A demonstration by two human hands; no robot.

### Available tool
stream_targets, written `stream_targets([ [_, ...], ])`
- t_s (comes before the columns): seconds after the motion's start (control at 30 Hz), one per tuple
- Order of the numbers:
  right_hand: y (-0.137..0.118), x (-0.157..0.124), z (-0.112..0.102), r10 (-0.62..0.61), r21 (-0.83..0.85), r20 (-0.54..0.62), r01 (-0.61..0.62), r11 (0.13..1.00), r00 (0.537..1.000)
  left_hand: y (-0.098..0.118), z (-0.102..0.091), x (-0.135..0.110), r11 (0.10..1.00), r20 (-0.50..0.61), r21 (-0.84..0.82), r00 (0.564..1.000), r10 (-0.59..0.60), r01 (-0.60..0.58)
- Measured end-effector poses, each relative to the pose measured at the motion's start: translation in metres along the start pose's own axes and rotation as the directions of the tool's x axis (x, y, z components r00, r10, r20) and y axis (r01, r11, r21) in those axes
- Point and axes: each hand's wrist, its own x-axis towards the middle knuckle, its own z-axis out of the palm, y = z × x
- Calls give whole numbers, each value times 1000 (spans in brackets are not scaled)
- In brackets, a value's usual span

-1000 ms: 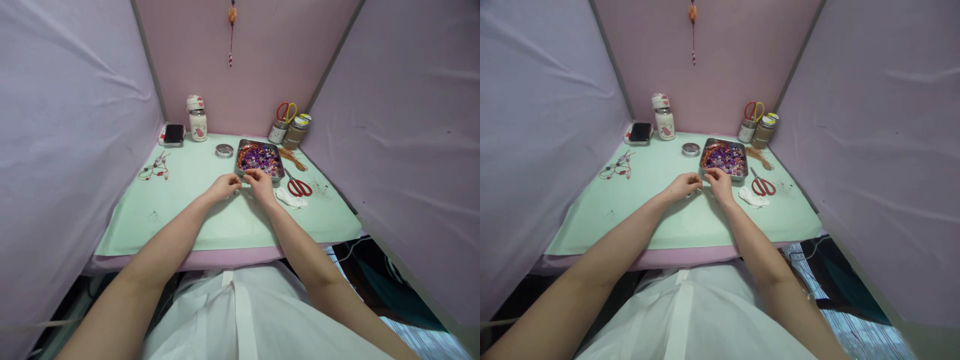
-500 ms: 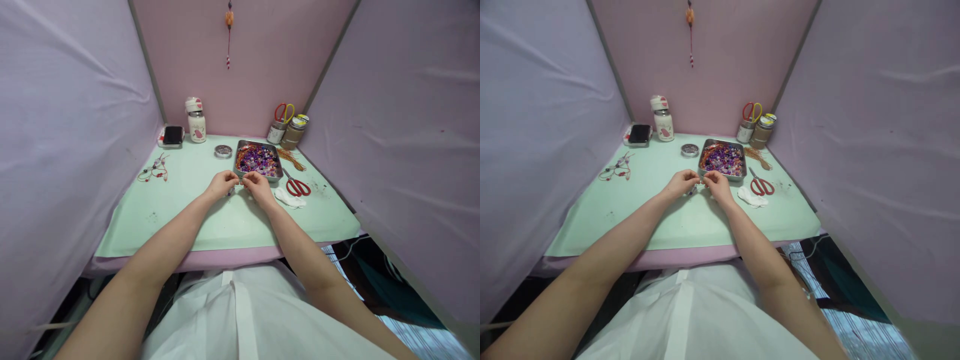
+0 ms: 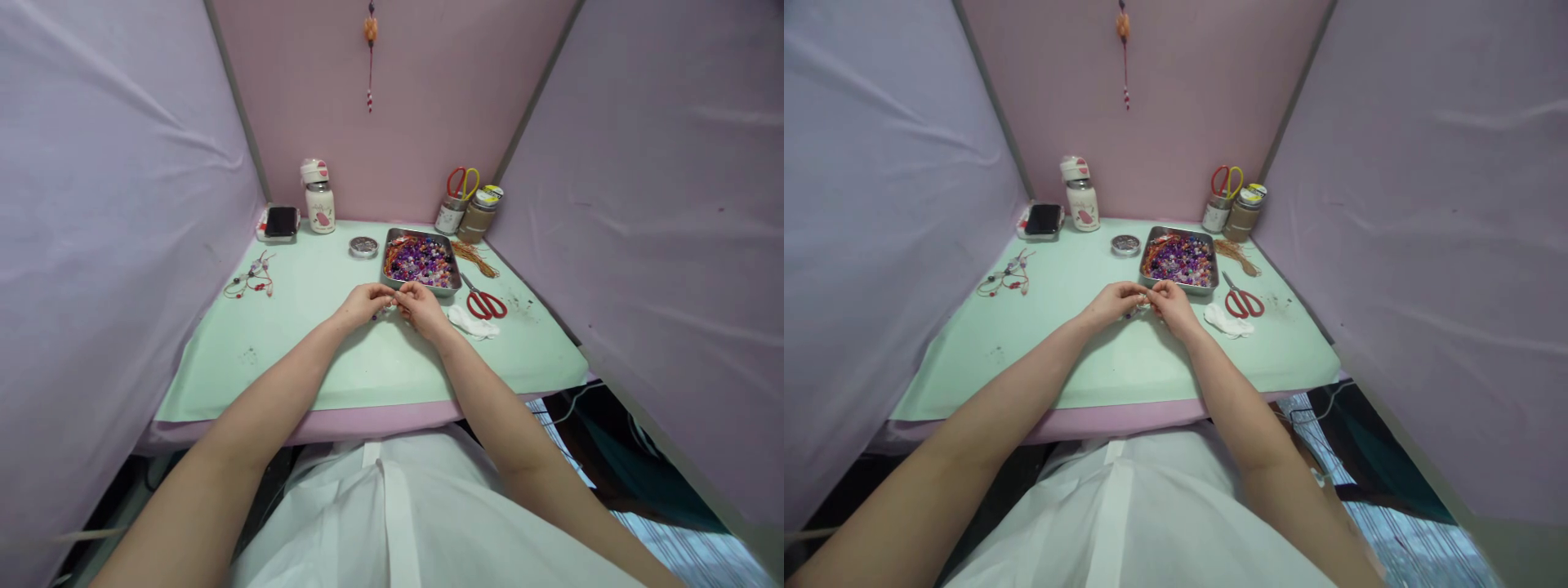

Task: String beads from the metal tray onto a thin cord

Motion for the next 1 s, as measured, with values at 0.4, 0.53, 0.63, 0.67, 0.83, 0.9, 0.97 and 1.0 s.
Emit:
stream_targets([
  [0.4,6,4,-1,-270,-148,-4,267,952,963,-2,3,-1,992,-38,-112,998,-56,52],
  [0.53,4,3,0,-238,-104,8,237,966,971,-6,3,2,981,-30,-184,997,-71,65],
  [0.63,1,1,1,-115,-10,27,115,993,993,-6,3,3,950,9,-287,992,-123,121],
  [0.67,0,0,1,-79,23,35,78,997,996,-6,3,2,937,29,-320,990,-137,139],
  [0.83,-5,-2,1,44,130,50,-51,990,998,-2,3,-1,899,69,-403,985,-156,171],
  [0.9,-7,-3,0,79,149,51,-86,985,996,-1,4,-1,897,56,-409,986,-160,169],
  [0.97,-8,-4,0,100,160,55,-107,981,993,-1,5,-2,898,41,-408,986,-162,164],
  [1.0,-9,-5,0,105,162,59,-113,980,993,0,5,-2,900,34,-407,987,-159,159],
])
